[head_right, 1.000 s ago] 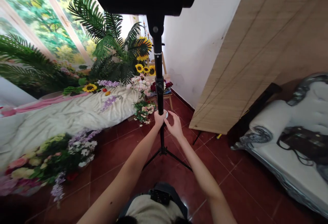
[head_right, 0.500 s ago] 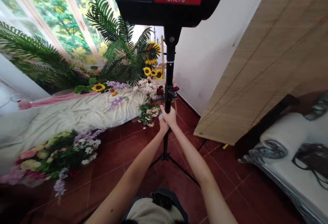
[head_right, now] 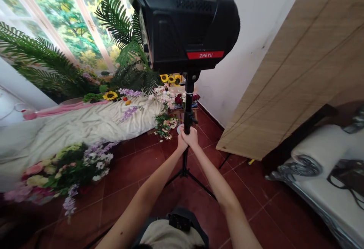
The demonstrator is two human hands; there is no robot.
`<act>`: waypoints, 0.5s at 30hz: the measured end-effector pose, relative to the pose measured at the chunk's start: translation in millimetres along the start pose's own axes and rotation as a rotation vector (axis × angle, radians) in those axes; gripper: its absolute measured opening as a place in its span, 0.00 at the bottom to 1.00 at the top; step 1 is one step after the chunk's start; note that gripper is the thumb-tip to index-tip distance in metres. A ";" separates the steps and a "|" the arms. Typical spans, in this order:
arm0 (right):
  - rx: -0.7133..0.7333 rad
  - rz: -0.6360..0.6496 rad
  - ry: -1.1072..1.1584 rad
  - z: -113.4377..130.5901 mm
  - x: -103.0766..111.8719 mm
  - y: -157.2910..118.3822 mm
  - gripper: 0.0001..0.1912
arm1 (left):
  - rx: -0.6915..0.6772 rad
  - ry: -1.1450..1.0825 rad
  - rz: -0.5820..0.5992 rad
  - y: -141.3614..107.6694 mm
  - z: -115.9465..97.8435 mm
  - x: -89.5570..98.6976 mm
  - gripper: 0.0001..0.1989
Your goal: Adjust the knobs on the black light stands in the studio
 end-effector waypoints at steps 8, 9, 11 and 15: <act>0.093 0.071 -0.302 13.3 1.4 -9.5 0.20 | -0.009 0.039 0.053 -3.0 6.4 -5.0 0.11; 0.090 0.084 -0.326 12.5 1.1 -10.0 0.20 | -0.020 0.040 0.061 -3.2 4.3 -5.7 0.11; 0.071 0.116 -0.358 9.2 -0.4 -10.0 0.21 | -0.033 0.033 0.067 -3.7 0.8 -6.5 0.10; -0.045 0.166 -0.378 -4.3 -1.9 -7.2 0.19 | 0.003 0.000 0.050 -4.8 1.8 -7.0 0.10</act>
Point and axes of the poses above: each hand's wrist, its own y-axis towards the middle knuckle, its own x-axis out of the back of the hand, z = x × y, the point moved 10 cm from there along y, towards the middle knuckle, and after that the axes turned 11 degrees about -x, right-handed, at the moved point
